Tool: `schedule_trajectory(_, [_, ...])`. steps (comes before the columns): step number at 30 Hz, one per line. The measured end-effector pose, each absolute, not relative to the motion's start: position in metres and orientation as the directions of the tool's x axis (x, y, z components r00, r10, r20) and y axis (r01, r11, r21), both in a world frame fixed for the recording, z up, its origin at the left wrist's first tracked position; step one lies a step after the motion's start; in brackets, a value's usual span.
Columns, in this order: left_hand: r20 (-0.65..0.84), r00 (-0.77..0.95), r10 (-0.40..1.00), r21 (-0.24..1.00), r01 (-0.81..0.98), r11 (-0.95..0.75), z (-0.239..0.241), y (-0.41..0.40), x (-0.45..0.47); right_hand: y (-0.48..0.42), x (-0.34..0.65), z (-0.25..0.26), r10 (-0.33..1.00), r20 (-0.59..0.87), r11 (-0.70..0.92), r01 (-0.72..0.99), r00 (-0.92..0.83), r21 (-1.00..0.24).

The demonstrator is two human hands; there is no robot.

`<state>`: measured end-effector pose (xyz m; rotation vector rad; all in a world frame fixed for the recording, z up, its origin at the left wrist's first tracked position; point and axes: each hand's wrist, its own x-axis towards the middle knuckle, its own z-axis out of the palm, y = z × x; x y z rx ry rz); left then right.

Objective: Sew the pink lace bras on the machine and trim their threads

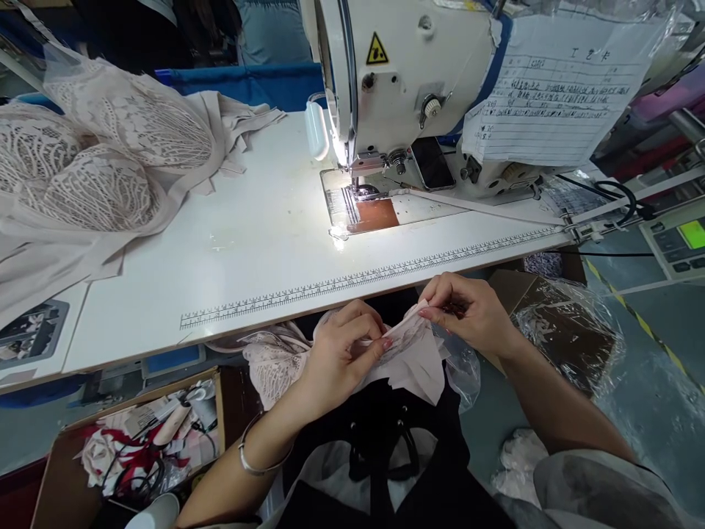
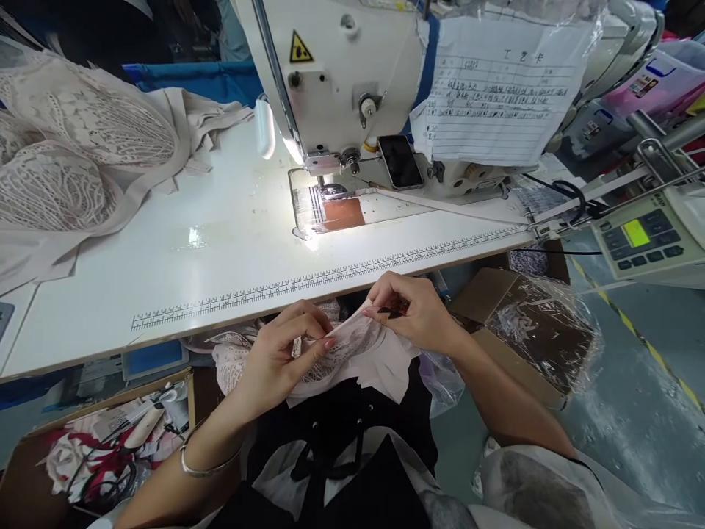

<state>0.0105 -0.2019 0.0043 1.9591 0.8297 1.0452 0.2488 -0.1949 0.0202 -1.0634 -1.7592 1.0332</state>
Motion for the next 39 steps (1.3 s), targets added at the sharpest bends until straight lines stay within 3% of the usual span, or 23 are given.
schedule_trajectory(5, [0.401, 0.461, 0.791, 0.824, 0.195, -0.532, 0.005, -0.203, 0.011, -0.197, 0.245, 0.022, 0.953, 0.182, 0.248, 0.278, -0.244, -0.928])
schedule_trajectory(11, [0.448, 0.497, 0.743, 0.753, 0.238, -0.613, 0.003, -0.207, 0.011, -0.194, 0.245, 0.039, 0.947, -0.058, 0.105, 0.475, -0.316, -0.874])
schedule_trajectory(15, [0.445, 0.507, 0.739, 0.754, 0.234, -0.614, 0.001, -0.208, 0.011, -0.191, 0.249, 0.052, 0.915, -0.198, -0.004, 0.484, -0.352, -0.875])
schedule_trajectory(20, [0.392, 0.497, 0.774, 0.822, 0.190, -0.537, 0.003, -0.206, 0.011, -0.190, 0.253, 0.059, 0.902, -0.206, 0.006, 0.490, -0.379, -0.872])
schedule_trajectory(28, [0.137, 0.513, 0.847, 0.965, 0.123, -0.231, 0.012, -0.204, 0.024, -0.188, 0.242, 0.063, 0.886, -0.218, 0.015, 0.496, -0.410, -0.868])
schedule_trajectory(33, [0.140, 0.443, 0.886, 0.920, 0.272, -0.282, 0.007, -0.205, 0.039, -0.192, 0.232, 0.065, 0.887, -0.200, 0.043, 0.506, -0.416, -0.861])
schedule_trajectory(36, [0.157, 0.395, 0.905, 0.937, 0.231, -0.263, 0.003, -0.206, 0.043, -0.193, 0.232, 0.065, 0.899, -0.180, 0.060, 0.518, -0.400, -0.853])
schedule_trajectory(39, [0.067, 0.416, 0.907, 0.975, 0.166, -0.148, 0.002, -0.206, 0.045, -0.194, 0.235, 0.063, 0.907, -0.184, 0.051, 0.531, -0.379, -0.846])
